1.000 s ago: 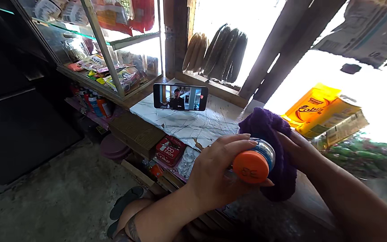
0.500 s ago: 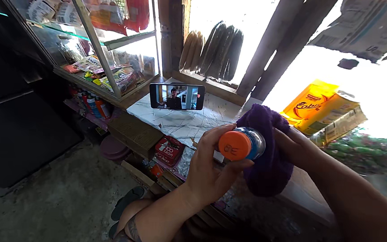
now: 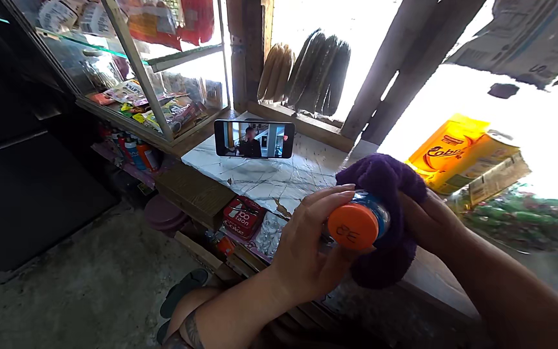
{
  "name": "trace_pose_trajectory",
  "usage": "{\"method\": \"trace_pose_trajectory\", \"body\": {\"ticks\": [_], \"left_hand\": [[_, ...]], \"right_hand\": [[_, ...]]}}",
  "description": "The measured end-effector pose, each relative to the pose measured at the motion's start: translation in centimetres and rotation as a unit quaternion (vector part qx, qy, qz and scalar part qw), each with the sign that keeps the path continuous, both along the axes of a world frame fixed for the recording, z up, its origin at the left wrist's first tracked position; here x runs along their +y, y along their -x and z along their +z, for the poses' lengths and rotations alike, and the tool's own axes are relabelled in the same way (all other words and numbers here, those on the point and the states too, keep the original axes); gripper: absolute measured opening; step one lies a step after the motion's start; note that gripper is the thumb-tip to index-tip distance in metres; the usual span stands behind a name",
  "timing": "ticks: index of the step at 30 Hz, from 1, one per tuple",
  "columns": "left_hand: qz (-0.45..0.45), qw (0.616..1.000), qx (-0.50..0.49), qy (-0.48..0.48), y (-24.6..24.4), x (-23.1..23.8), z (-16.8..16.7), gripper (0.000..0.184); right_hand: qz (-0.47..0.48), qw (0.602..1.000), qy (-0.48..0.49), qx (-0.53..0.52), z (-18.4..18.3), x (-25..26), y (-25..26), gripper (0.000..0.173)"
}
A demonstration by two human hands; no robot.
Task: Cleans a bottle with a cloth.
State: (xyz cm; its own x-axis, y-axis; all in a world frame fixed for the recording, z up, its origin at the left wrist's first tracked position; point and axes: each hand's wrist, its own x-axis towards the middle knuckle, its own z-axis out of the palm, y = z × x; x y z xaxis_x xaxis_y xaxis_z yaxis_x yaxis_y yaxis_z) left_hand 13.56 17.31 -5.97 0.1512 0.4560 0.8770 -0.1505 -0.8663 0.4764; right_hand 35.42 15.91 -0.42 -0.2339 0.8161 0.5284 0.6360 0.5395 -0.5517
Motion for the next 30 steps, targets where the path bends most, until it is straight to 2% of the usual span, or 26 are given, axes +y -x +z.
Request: {"method": "trace_pose_trajectory", "body": {"ticks": [6,10,13,16,20,24,27,30], "left_hand": [[-0.026,1.000,0.009,-0.009,0.0,-0.3,0.0,0.045],[-0.024,0.999,0.027,-0.029,-0.3,-0.4,-0.2,0.040],[-0.025,0.999,0.028,-0.031,-0.4,-0.4,-0.3,0.041],[-0.035,0.999,0.011,-0.005,-0.5,-0.3,-0.3,0.047],[-0.050,0.995,-0.056,0.064,-1.0,0.3,-0.8,0.048],[-0.074,0.990,-0.083,0.083,-0.8,1.1,-0.7,0.046],[-0.076,0.990,-0.083,0.080,-0.8,1.1,-0.8,0.044],[-0.083,0.990,-0.084,0.078,-0.8,0.8,-0.7,0.043]], "right_hand": [[-0.079,0.984,0.155,0.045,1.0,0.7,-0.7,0.037],[-0.134,0.971,0.193,0.039,1.2,1.5,-1.2,0.044],[-0.153,0.966,0.205,0.039,1.1,1.5,-1.1,0.044],[-0.118,0.978,0.166,0.053,0.9,0.8,-0.6,0.037],[-0.005,0.998,0.034,0.051,-0.3,-0.4,0.0,0.036],[0.116,0.990,-0.083,-0.016,-1.5,-0.9,0.0,0.032],[0.127,0.975,-0.145,-0.112,-1.2,-1.1,0.4,0.037],[0.107,0.981,-0.113,-0.119,-0.9,-0.7,0.0,0.047]]}}
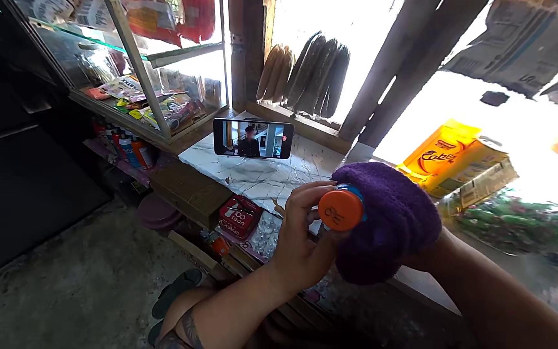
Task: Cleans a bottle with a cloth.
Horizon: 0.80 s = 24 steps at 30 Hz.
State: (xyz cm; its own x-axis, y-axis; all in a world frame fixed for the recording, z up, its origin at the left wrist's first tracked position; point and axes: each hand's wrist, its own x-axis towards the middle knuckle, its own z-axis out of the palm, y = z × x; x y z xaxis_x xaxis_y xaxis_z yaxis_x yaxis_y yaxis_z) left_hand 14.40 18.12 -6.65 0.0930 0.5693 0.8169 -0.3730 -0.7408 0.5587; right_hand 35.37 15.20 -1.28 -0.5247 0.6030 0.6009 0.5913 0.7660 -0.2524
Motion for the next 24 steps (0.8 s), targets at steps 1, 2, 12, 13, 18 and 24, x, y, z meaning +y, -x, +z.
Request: {"method": "trace_pose_trajectory", "body": {"ticks": [1,2,12,13,18,24], "left_hand": [[-0.004,1.000,0.001,0.000,0.0,-0.1,0.0,0.044],[-0.009,1.000,0.002,0.000,0.0,-0.1,0.0,0.044],[-0.036,0.999,-0.009,0.018,0.1,-0.4,0.2,0.046],[-0.040,0.999,-0.012,0.017,0.1,-0.3,0.2,0.046],[-0.042,0.999,-0.002,0.002,-0.2,-0.4,0.0,0.047],[-0.027,0.998,0.016,-0.046,-0.5,-0.5,-0.4,0.042]], "right_hand": [[-0.018,1.000,0.022,0.008,0.1,0.2,-0.2,0.051],[-0.044,0.998,0.043,0.016,0.2,0.4,-0.4,0.054],[-0.102,0.983,0.152,-0.031,0.6,3.3,-3.8,0.056],[-0.104,0.982,0.153,-0.033,0.6,3.3,-3.9,0.057],[-0.125,0.979,0.161,-0.010,0.4,2.5,-3.3,0.063],[-0.088,0.989,0.089,0.077,0.6,0.0,-0.1,0.039]]}}
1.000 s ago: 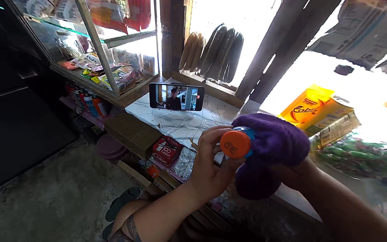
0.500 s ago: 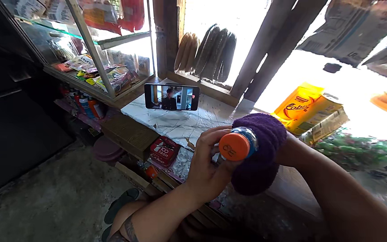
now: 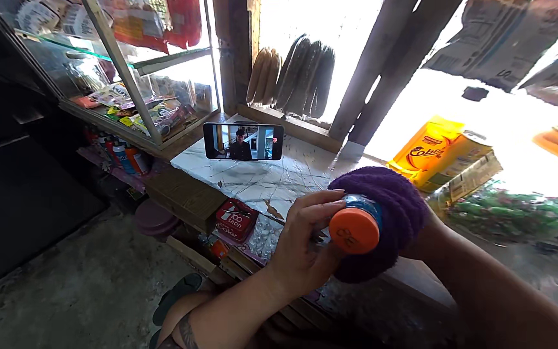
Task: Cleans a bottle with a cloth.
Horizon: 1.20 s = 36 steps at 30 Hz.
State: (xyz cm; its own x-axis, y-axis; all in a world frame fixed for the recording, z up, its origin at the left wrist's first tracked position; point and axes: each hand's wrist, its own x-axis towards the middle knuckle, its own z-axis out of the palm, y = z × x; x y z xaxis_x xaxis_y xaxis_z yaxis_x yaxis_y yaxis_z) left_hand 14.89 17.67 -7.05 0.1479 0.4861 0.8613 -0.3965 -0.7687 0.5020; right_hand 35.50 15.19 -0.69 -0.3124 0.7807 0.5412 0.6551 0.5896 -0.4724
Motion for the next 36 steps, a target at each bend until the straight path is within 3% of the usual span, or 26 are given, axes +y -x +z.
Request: {"method": "trace_pose_trajectory", "body": {"ticks": [3,6,8,11,14,16,19,21,23,24,25,26,27,28,30,33,35,36], "left_hand": [[0.014,1.000,0.012,-0.006,0.1,0.0,0.3,0.041],[0.057,0.996,0.064,-0.014,0.2,0.1,0.4,0.044],[0.056,0.995,0.087,-0.009,0.0,0.2,0.2,0.044],[0.056,0.989,0.131,-0.026,-0.2,0.2,-0.1,0.046],[0.048,0.987,0.146,-0.048,-0.2,0.1,-0.1,0.051],[0.042,0.989,0.135,-0.051,-0.2,0.1,-0.2,0.059],[0.035,0.989,0.132,-0.050,-0.2,0.0,-0.2,0.073],[0.016,0.991,0.126,-0.051,-0.1,-0.1,-0.1,0.077],[0.000,0.994,0.096,-0.048,0.0,0.0,-0.2,0.070],[-0.002,0.996,0.080,-0.045,0.0,0.1,-0.3,0.059],[-0.001,0.997,0.069,-0.037,-0.1,0.2,-0.4,0.046],[0.000,0.998,0.065,-0.021,-0.2,0.2,-0.5,0.033],[-0.001,0.997,0.075,-0.001,-0.4,0.1,-0.6,0.026],[-0.008,0.995,0.093,0.017,-0.5,-0.1,-0.7,0.034],[-0.026,0.991,0.122,0.037,-0.8,-0.5,-0.9,0.057],[-0.015,0.990,0.133,0.038,-1.3,-1.2,-1.0,0.074],[0.012,0.989,0.144,0.032,-1.3,-1.5,-1.1,0.080],[0.020,0.987,0.155,0.024,-1.2,-1.7,-1.2,0.081]], "right_hand": [[0.038,0.997,-0.011,0.062,-0.6,-0.3,0.3,0.032],[0.127,0.960,0.090,0.232,-0.1,-0.9,1.2,0.020],[0.062,0.955,0.097,0.274,2.3,-2.1,3.0,0.017],[0.082,0.912,0.056,0.397,1.4,-1.8,1.8,0.034],[0.182,0.904,0.021,0.386,-3.7,1.4,-2.9,0.028],[0.197,0.903,0.039,0.381,-6.4,2.7,-5.2,0.023],[0.225,0.862,0.113,0.440,-6.8,2.2,-5.6,0.019],[0.324,0.821,0.127,0.452,-6.6,2.5,-5.7,0.016],[0.392,0.786,0.115,0.464,-4.7,2.4,-4.5,0.020],[0.332,0.784,0.110,0.512,-2.3,0.6,-2.3,0.028],[0.133,0.790,0.126,0.585,1.9,-2.4,1.5,0.038],[-0.005,0.792,0.138,0.594,4.6,-3.7,3.7,0.042],[-0.086,0.781,0.166,0.597,6.0,-4.1,4.6,0.044],[-0.107,0.773,0.192,0.596,6.3,-4.1,4.5,0.046],[-0.057,0.794,0.185,0.577,5.8,-4.0,4.2,0.046],[0.085,0.833,0.164,0.522,4.0,-3.4,3.5,0.036],[0.285,0.806,0.171,0.490,-0.6,-0.7,0.2,0.015],[0.405,0.786,0.159,0.440,-3.8,2.0,-2.1,0.018]]}}
